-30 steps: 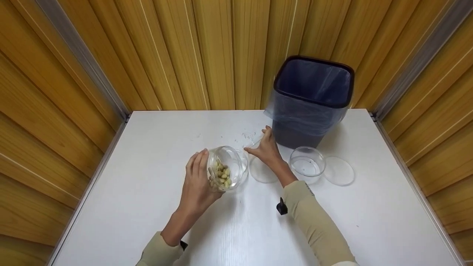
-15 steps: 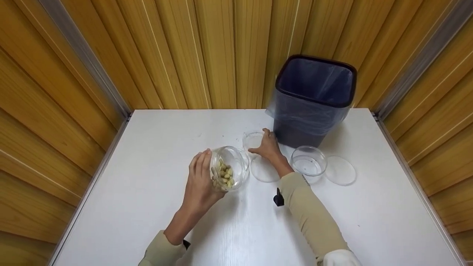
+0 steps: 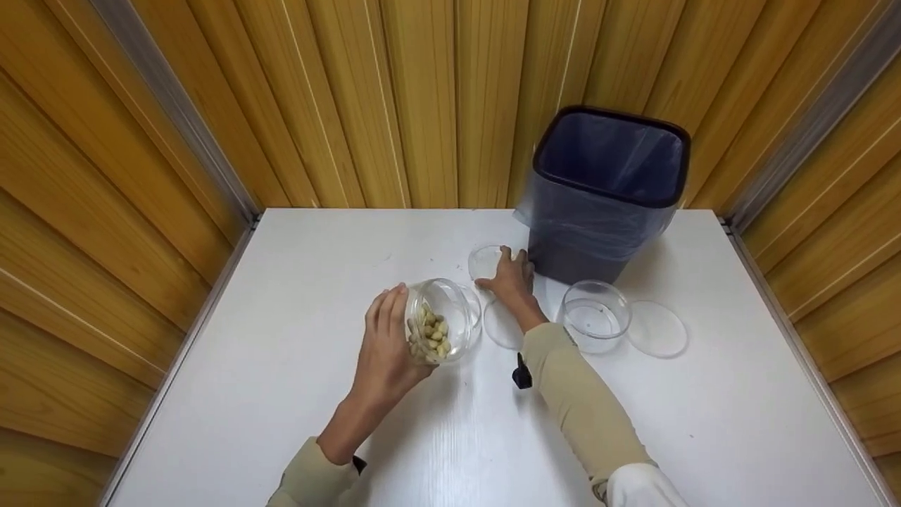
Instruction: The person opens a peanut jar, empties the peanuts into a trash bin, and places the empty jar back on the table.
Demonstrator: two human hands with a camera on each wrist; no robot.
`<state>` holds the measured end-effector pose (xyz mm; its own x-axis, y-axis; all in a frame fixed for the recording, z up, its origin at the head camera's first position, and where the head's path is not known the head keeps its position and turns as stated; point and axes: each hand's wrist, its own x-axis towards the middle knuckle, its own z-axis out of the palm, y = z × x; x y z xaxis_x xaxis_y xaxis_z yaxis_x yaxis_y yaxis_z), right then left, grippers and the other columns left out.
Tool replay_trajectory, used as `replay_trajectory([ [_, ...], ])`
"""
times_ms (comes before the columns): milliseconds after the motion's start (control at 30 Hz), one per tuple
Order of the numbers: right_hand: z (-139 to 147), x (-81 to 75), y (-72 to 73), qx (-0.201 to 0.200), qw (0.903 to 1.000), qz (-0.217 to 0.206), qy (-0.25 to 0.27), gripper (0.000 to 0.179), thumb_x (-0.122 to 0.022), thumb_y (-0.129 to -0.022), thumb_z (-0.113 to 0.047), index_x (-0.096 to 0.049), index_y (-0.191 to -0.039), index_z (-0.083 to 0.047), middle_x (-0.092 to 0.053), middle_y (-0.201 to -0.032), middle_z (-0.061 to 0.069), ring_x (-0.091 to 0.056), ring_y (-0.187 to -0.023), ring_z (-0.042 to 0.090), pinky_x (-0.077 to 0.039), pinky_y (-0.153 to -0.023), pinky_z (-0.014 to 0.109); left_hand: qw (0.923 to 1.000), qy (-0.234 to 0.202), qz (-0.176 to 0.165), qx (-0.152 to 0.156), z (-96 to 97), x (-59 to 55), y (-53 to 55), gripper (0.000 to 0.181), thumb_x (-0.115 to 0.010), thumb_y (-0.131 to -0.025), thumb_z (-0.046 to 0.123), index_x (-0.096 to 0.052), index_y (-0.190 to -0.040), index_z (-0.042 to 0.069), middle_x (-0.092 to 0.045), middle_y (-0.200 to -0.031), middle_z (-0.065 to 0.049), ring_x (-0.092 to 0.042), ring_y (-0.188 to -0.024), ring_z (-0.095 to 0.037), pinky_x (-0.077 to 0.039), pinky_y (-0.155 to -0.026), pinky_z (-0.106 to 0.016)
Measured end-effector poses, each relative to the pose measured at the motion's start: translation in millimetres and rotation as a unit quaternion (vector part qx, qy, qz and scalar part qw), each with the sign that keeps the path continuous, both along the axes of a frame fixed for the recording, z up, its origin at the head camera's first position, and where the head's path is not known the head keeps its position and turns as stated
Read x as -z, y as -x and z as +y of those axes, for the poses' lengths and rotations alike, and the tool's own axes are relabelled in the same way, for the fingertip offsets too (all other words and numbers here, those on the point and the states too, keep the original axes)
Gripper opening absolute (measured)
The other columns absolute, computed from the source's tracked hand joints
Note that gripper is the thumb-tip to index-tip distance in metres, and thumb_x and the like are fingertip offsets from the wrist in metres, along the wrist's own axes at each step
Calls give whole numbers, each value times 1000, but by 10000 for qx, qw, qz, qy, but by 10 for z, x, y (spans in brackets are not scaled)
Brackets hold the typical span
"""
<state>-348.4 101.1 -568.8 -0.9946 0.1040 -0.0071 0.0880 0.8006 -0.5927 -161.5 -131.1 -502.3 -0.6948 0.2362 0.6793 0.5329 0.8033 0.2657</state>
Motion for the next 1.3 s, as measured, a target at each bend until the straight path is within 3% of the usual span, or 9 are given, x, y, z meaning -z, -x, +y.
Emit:
replay_trajectory([
  [233,-7,90,-35,-99,9985,263,-464,85,-82,-84,-42,-44,-152,-9,-22,-162,28,-26,-144,49,-34,-116,52,9998,-12,-190,-26,18,21,-3,129,-102,-49,32,-30,-151,2,-42,-150,-20,-39,-136,-41,-44,-110,-52],
  [400,42,46,-23,-270,9951,785,-546,76,-84,-84,-34,-50,-147,-7,-27,-160,26,-26,-146,47,-33,-118,49,9998,-4,-195,-32,24,34,-1,128,-102,-49,30,-30,-152,1,-42,-150,-20,-39,-136,-42,-44,-111,-51],
  [467,96,-10,-34,-340,9927,1116,-320,69,-84,-85,-27,-54,-142,-5,-31,-157,26,-29,-144,48,-34,-117,50,9998,11,-198,-17,25,38,4,129,-102,-49,29,-29,-152,1,-41,-150,-20,-38,-137,-41,-43,-111,-51],
  [700,339,-318,-199,-486,9710,2170,882,38,-69,-89,-6,-64,-126,0,-52,-139,23,-49,-128,46,-40,-108,51,9998,5,-191,15,41,54,-20,133,-104,-47,28,-27,-152,1,-40,-151,-20,-36,-138,-41,-43,-110,-53],
  [1067,750,-905,-628,-407,9428,2916,1563,22,-61,-100,-16,-71,-115,-3,-69,-112,15,-66,-104,30,-52,-94,41,9998,-153,4,156,83,51,-2,130,-103,-46,28,-31,-151,1,-42,-150,-20,-37,-138,-41,-42,-111,-53],
  [1300,1168,-1251,-783,240,9249,3339,1802,24,-60,-102,-23,-74,-107,-4,-74,-106,9,-66,-94,12,-51,-85,21,9994,-317,-81,97,97,65,0,133,-103,-44,25,-31,-152,0,-41,-151,-20,-37,-139,-42,-43,-111,-53],
])
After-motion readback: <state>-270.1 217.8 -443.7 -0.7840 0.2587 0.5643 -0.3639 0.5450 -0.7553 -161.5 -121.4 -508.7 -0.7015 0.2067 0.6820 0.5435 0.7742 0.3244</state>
